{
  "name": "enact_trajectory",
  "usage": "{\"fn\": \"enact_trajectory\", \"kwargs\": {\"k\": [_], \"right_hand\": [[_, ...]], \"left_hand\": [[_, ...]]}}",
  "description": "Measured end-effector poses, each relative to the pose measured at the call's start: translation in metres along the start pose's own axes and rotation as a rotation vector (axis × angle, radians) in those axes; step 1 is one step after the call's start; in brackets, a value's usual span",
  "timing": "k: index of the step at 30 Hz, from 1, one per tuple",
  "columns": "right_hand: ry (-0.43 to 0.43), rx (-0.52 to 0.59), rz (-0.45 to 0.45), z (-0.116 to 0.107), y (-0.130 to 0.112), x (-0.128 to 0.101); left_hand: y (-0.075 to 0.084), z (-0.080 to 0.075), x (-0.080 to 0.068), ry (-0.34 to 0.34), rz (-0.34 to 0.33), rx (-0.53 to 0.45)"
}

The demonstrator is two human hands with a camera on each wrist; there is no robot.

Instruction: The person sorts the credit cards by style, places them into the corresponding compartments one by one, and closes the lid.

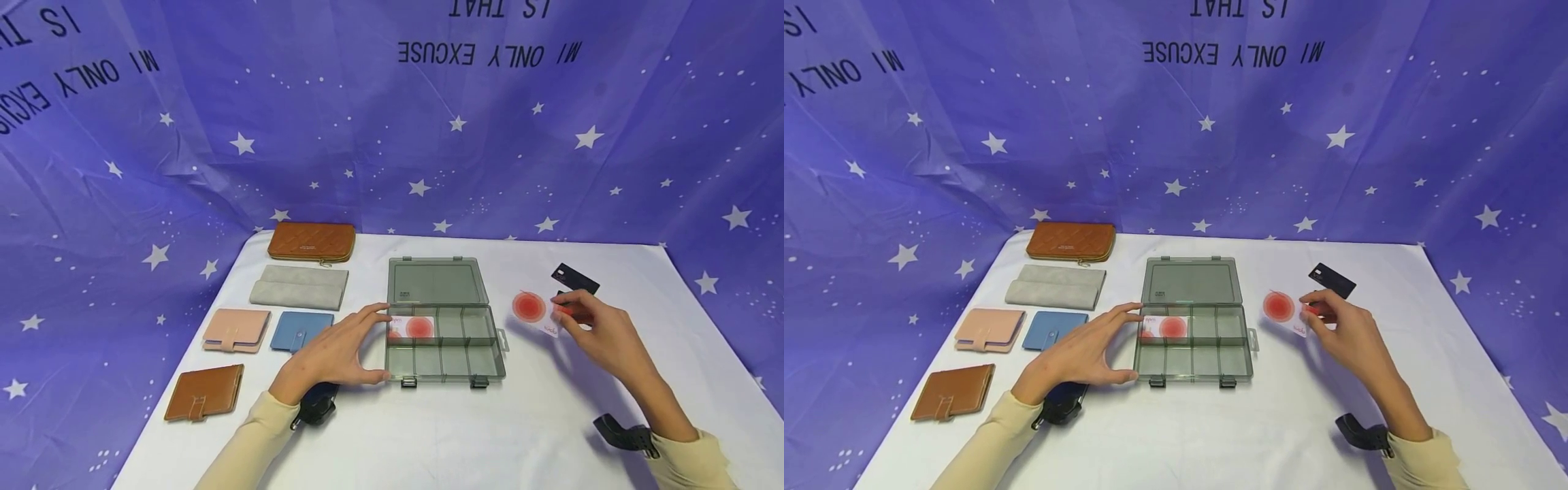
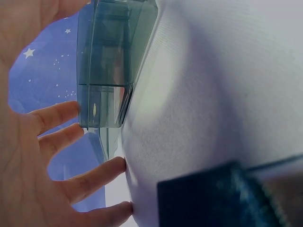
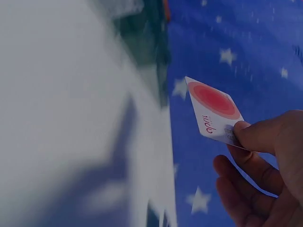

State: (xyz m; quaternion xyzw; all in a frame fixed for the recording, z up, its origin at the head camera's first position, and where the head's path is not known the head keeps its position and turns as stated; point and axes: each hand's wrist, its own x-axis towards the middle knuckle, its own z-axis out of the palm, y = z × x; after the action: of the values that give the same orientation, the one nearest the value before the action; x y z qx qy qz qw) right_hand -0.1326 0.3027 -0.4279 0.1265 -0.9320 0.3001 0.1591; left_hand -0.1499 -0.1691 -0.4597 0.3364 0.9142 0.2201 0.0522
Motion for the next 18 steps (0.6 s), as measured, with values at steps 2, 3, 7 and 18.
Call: {"fn": "enact_trajectory", "kwargs": {"k": [2, 3, 7, 18], "right_hand": [[-0.016, 0.014, -0.036, 0.010, -0.014, 0.010], [-0.022, 0.022, -0.057, 0.015, -0.021, 0.015], [-0.066, 0.079, -0.133, 0.040, -0.042, 0.033], [-0.257, 0.098, -0.174, 0.107, -0.086, 0.042]], "left_hand": [[0.000, 0.000, 0.000, 0.004, -0.001, -0.001], [-0.001, 0.000, -0.001, 0.005, 0.000, -0.001], [-0.001, 0.000, 0.000, 0.005, -0.001, -0.003], [-0.002, 0.002, -0.001, 0.008, -0.001, 0.001]]}}
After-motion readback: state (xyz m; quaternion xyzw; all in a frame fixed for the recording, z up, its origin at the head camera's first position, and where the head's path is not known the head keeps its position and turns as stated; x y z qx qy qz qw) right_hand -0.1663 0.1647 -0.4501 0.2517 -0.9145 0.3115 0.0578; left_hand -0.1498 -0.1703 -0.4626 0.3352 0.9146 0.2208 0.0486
